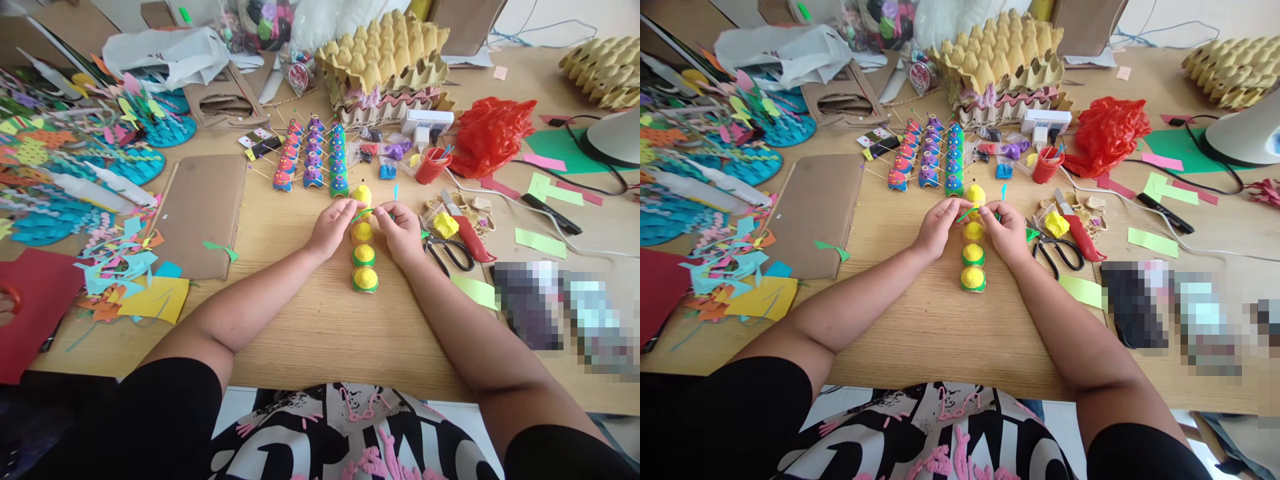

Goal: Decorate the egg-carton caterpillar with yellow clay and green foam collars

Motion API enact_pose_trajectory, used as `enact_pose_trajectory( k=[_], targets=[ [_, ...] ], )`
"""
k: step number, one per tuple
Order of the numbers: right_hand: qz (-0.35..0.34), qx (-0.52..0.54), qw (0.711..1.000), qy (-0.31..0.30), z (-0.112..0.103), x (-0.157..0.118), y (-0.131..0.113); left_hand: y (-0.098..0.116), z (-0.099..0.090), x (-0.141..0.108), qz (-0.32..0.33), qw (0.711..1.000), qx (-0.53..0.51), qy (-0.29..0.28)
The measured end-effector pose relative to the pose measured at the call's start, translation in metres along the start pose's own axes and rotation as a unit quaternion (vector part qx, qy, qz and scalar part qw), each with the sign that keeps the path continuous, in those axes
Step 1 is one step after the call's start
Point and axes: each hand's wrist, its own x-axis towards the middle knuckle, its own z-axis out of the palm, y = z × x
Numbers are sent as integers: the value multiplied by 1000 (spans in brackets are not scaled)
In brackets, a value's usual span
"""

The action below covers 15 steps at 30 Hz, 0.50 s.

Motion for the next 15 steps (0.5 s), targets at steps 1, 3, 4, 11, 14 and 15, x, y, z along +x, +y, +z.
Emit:
enact_pose_trajectory(
  k=[1, 3, 4, 11, 14, 15],
  targets=[
    [2, -2, 1000, 2, 0, 0, 0, 0, 0, 0, -5, 1000, -6, -10],
    [2, -7, 1000, 6, 0, 0, 0, -1, 1, -1, -7, 1000, -13, -25],
    [1, -8, 1000, 9, 0, 0, 1, -1, 1, -1, -3, 1000, -13, -27],
    [-1, -6, 1000, 8, 0, 2, 6, -11, 5, 0, 32, 999, 10, 11],
    [-4, -6, 1000, 7, -1, 1, 6, -11, 4, 1, 37, 999, 11, 27],
    [-5, -9, 1000, 7, -1, 1, 6, -10, 3, 1, 37, 999, 13, 30]
  ],
)
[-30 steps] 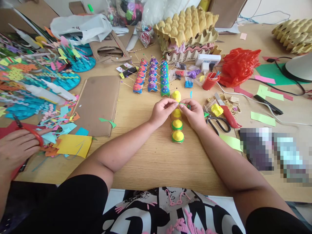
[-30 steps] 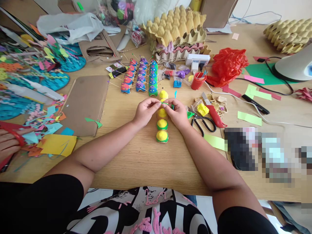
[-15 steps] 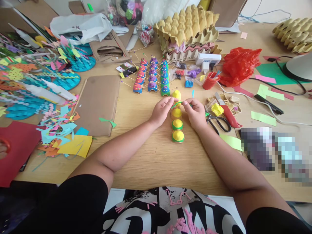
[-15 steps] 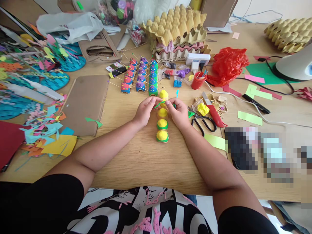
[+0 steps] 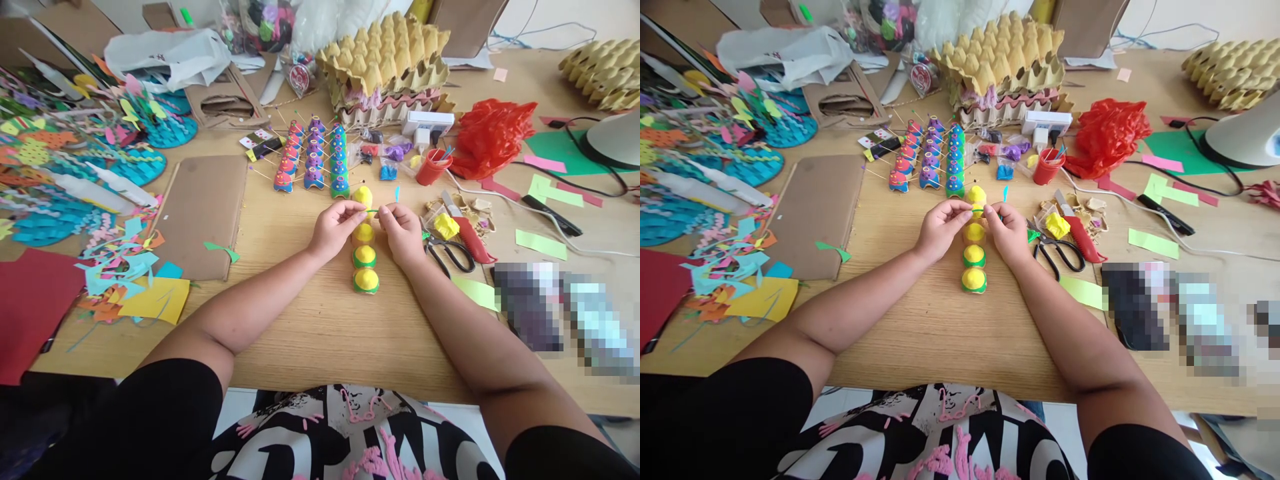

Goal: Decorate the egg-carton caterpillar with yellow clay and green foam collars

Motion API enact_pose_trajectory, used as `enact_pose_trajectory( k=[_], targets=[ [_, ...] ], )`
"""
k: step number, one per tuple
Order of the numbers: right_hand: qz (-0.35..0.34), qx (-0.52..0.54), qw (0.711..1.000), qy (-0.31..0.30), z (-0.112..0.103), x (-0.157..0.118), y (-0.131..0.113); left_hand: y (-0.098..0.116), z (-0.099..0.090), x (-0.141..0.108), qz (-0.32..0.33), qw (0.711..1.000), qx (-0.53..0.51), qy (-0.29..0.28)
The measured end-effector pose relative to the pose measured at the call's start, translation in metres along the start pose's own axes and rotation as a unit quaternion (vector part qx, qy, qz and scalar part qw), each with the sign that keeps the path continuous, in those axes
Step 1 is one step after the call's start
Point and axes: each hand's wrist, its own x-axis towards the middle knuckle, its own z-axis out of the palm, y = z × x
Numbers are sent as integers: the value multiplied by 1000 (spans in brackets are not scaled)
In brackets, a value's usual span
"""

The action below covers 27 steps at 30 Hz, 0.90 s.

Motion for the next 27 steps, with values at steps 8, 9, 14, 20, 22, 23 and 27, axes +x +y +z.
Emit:
enact_pose_trajectory(
  k=[8, 9, 14, 20, 22, 23, 27],
  targets=[
    [18, -3, 1000, -15, 1, 0, 0, 2, -1, 0, -9, 1000, 4, 5],
    [21, -1, 1000, -17, 1, 0, 1, 1, 0, 0, -9, 1000, -2, 6],
    [29, 3, 999, -20, 1, 0, 1, -7, 0, 2, -26, 998, -50, 6],
    [34, 16, 999, -15, 1, 1, 0, -3, -1, 5, -69, 994, -83, 21],
    [33, 18, 999, -13, 1, 2, 1, -2, -1, 6, -77, 991, -103, 24],
    [33, 19, 999, -14, 1, 2, 1, -2, -1, 6, -82, 990, -111, 27],
    [36, 32, 999, -16, 1, 2, 2, -2, -1, 7, -85, 988, -130, 25]
  ],
)
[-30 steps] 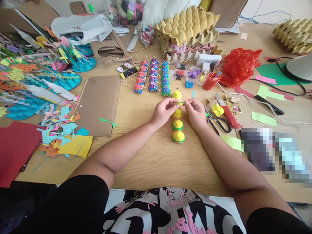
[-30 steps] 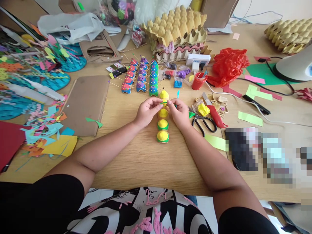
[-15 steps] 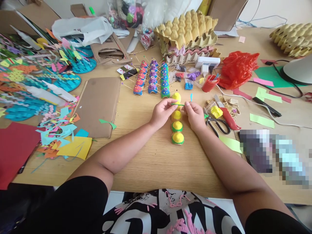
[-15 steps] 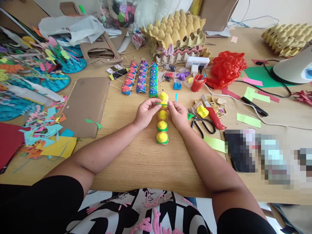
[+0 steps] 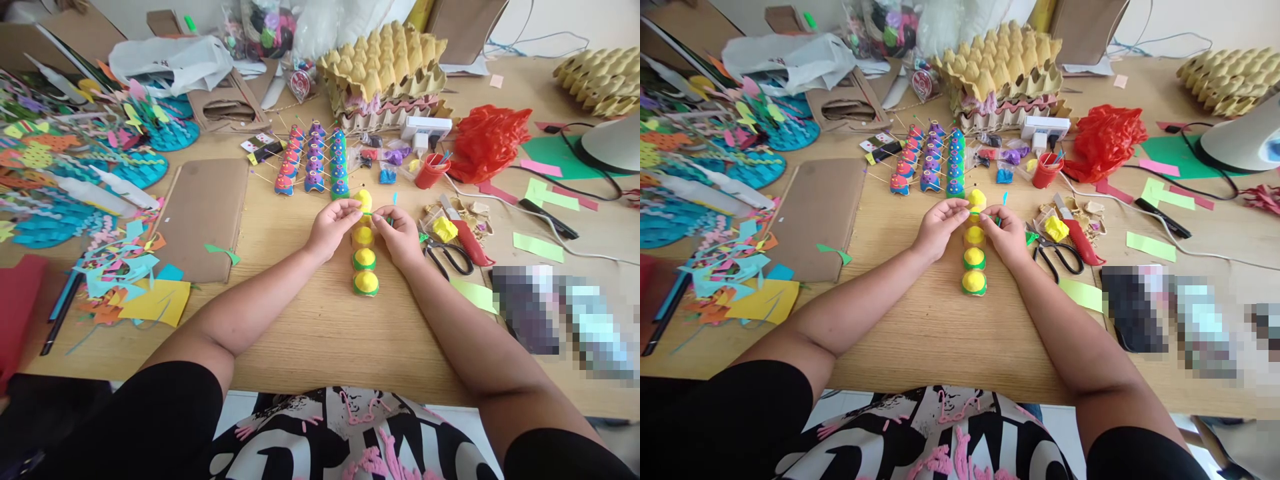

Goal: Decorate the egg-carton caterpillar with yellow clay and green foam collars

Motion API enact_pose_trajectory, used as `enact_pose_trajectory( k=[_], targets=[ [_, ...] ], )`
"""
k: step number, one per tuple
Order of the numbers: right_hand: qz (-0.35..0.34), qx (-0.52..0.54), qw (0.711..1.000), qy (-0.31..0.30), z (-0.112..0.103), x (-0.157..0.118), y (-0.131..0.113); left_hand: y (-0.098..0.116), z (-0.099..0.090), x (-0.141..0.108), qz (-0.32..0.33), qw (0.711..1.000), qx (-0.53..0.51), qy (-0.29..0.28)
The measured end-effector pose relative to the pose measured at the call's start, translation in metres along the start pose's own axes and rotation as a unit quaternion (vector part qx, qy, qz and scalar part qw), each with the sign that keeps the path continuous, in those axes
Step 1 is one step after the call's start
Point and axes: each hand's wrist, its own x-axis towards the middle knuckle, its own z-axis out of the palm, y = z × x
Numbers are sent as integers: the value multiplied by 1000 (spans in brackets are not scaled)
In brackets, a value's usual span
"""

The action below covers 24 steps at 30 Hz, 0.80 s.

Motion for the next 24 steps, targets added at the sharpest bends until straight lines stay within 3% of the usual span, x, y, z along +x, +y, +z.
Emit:
enact_pose_trajectory(
  k=[7, 24],
  targets=[
    [18, 27, 999, -10, 1, 0, -1, 0, -1, 0, 1, 1000, 13, -15],
    [30, -17, 999, -4, 1, -4, -7, 9, 3, -4, 3, 999, 49, 11]
  ],
)
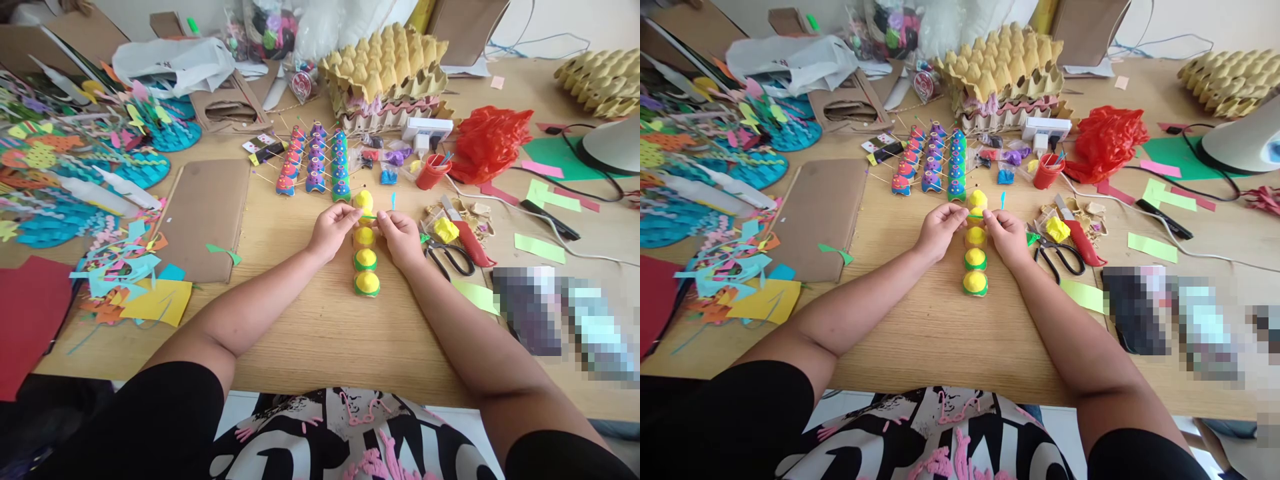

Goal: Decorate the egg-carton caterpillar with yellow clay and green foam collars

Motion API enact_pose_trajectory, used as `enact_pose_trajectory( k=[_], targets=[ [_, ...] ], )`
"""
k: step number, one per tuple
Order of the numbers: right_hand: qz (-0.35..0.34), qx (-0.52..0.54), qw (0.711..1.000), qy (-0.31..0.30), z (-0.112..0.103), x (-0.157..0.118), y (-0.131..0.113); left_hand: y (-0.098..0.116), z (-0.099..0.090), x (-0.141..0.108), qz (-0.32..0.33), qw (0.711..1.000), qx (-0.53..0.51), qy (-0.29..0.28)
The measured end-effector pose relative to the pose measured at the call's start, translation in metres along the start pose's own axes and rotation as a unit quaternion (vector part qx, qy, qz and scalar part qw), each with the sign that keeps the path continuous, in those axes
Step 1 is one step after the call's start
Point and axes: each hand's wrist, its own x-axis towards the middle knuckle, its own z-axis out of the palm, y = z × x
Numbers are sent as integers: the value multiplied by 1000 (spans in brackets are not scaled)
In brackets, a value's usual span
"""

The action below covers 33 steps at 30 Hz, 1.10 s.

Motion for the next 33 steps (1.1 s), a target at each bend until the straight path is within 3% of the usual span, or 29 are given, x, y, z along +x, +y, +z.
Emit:
enact_pose_trajectory(
  k=[15, 33],
  targets=[
    [3, 41, 999, -11, 2, 3, 3, -6, 1, 2, 17, 1000, -2, 25],
    [-21, 5, 1000, 6, 2, 4, 4, -7, -1, 5, -5, 999, -26, 28]
  ],
)
